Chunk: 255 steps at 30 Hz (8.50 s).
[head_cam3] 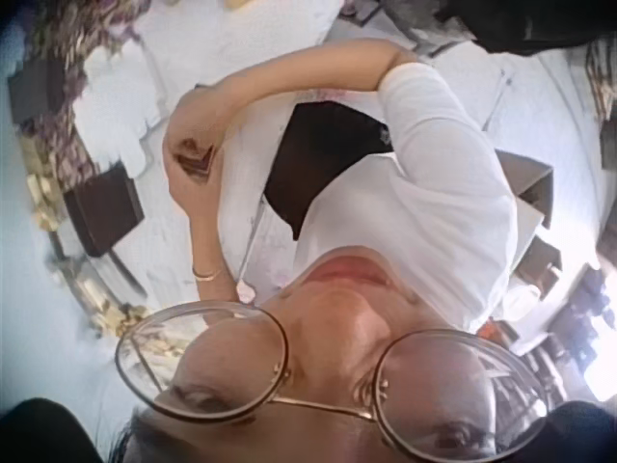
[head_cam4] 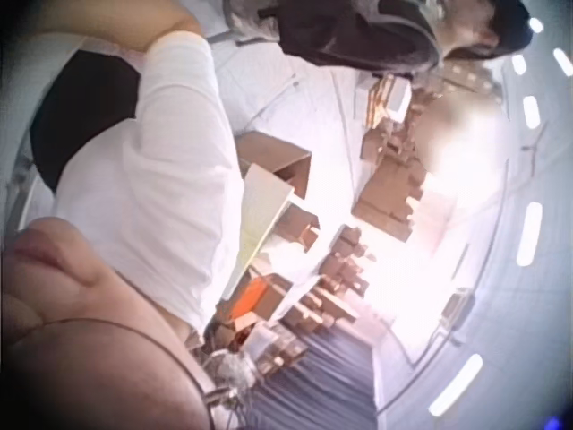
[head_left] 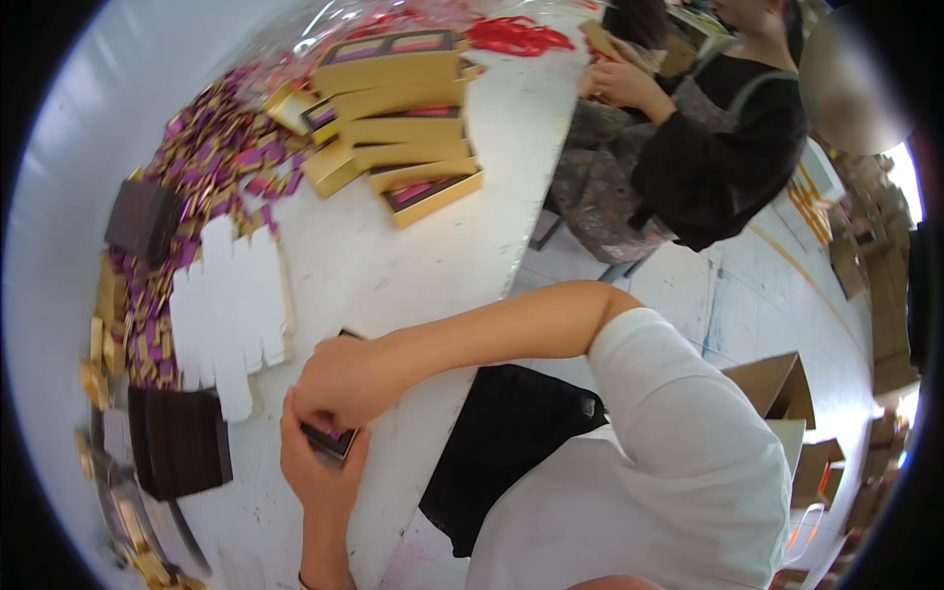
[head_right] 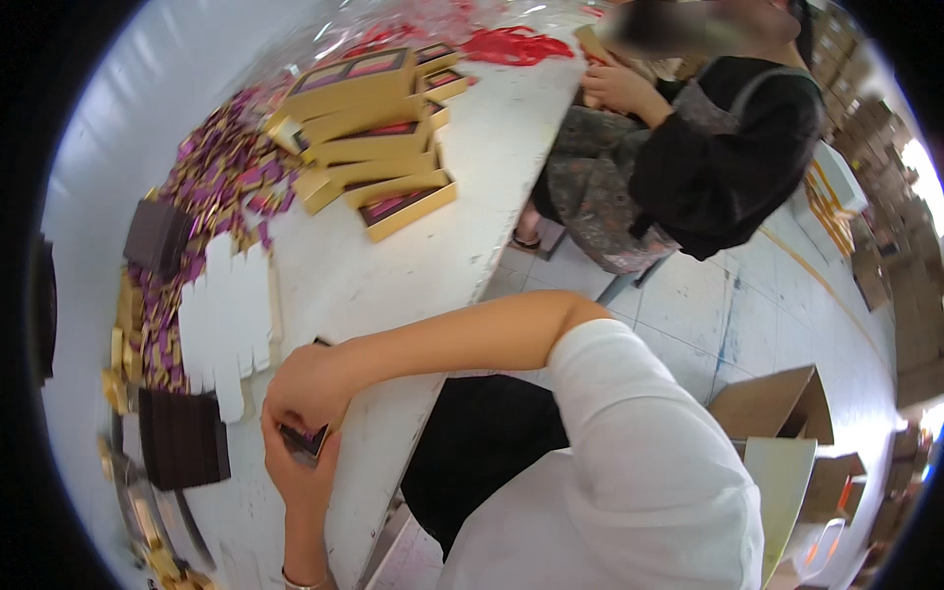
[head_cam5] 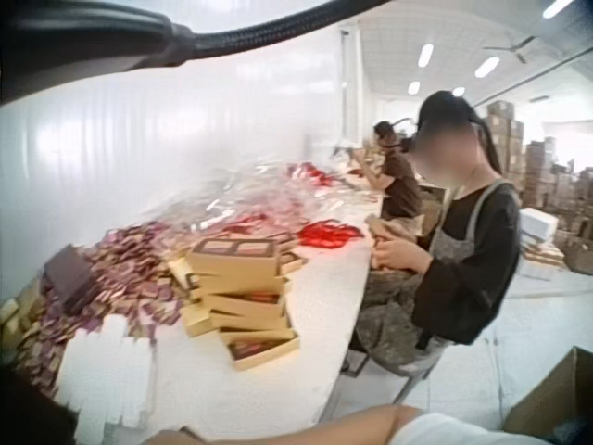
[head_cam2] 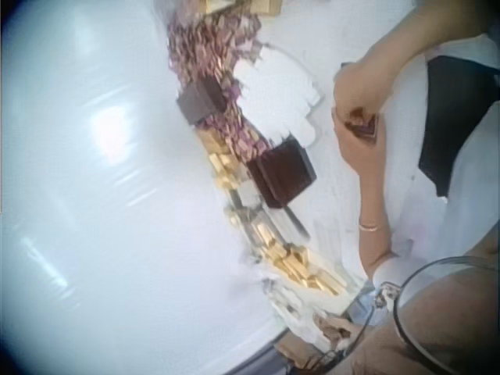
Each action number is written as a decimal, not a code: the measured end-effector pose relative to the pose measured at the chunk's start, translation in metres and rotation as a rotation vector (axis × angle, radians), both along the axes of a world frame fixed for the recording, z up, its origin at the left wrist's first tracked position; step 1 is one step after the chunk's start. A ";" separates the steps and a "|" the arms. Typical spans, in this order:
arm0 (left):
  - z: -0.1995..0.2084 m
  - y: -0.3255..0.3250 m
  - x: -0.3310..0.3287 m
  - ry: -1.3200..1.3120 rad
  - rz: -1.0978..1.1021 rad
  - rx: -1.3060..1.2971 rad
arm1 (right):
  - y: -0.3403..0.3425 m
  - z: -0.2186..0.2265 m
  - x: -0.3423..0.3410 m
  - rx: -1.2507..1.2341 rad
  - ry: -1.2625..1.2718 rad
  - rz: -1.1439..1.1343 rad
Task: The person assembles small rectangular boxes by inserting two colored inserts into a black tray, then placing the tray into a gold outer box. The person repeats this process multiple times, stacking the completed boxes on the table.
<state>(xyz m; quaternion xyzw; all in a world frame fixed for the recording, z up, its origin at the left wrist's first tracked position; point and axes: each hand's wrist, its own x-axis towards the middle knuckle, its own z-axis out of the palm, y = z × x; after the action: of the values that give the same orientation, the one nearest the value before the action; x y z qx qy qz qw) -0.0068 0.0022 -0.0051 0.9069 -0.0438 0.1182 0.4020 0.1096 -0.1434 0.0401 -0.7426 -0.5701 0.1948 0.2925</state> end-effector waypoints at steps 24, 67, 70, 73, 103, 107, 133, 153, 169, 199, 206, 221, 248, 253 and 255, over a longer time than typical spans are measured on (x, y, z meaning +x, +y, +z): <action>0.002 0.002 0.008 -0.123 -0.112 0.242 | 0.089 -0.055 0.249 -0.046 -0.540 -1.153; 0.010 0.007 0.004 -0.067 -0.077 0.220 | -0.049 -0.028 0.005 0.279 0.256 -0.255; -0.001 0.018 0.000 -0.164 -0.160 0.032 | -0.063 -0.030 0.002 0.314 0.002 -0.078; -0.009 0.021 0.006 -0.361 -0.234 -0.063 | -0.077 -0.015 -0.005 0.394 -0.216 -0.187; 0.087 0.186 -0.103 -0.449 0.794 0.463 | 0.051 0.051 0.017 0.553 -0.567 -0.027; 0.067 0.300 -0.185 -0.064 1.169 0.742 | 0.125 0.065 0.016 0.618 -0.762 0.030; 0.018 0.018 -0.077 -0.404 -0.048 0.676 | -0.020 0.051 0.028 0.385 0.976 -0.231; 0.028 0.037 -0.014 0.063 -0.197 0.084 | -0.039 0.033 -0.016 0.029 -0.387 -0.128; 0.008 0.040 -0.015 0.070 -0.188 0.022 | -0.068 0.025 0.010 0.014 -0.110 0.158; 0.017 0.027 -0.023 -0.237 -0.092 0.495 | -0.015 0.006 0.095 0.286 -0.421 -0.484; 0.014 0.030 -0.022 -0.222 -0.118 0.476 | 0.047 -0.031 0.225 0.012 -0.392 -0.485; 0.011 0.027 -0.021 -0.259 -0.066 0.428 | 0.025 -0.014 0.184 0.452 -0.026 -0.769; 0.007 0.027 -0.021 -0.144 -0.064 0.274 | 0.005 -0.003 -0.024 0.038 0.037 -0.138; 0.003 0.030 -0.022 -0.139 -0.043 0.282 | 0.014 0.012 -0.013 -0.033 0.134 -0.160; 0.006 0.031 -0.024 -0.168 -0.036 0.298 | 0.024 0.026 0.031 0.250 0.300 -0.338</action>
<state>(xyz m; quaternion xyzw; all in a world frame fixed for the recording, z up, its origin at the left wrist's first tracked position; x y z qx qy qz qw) -0.0306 0.0336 0.0011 0.9424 -0.1106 0.1788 0.2602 0.1410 -0.1197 0.0663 -0.7483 -0.4076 0.1794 0.4917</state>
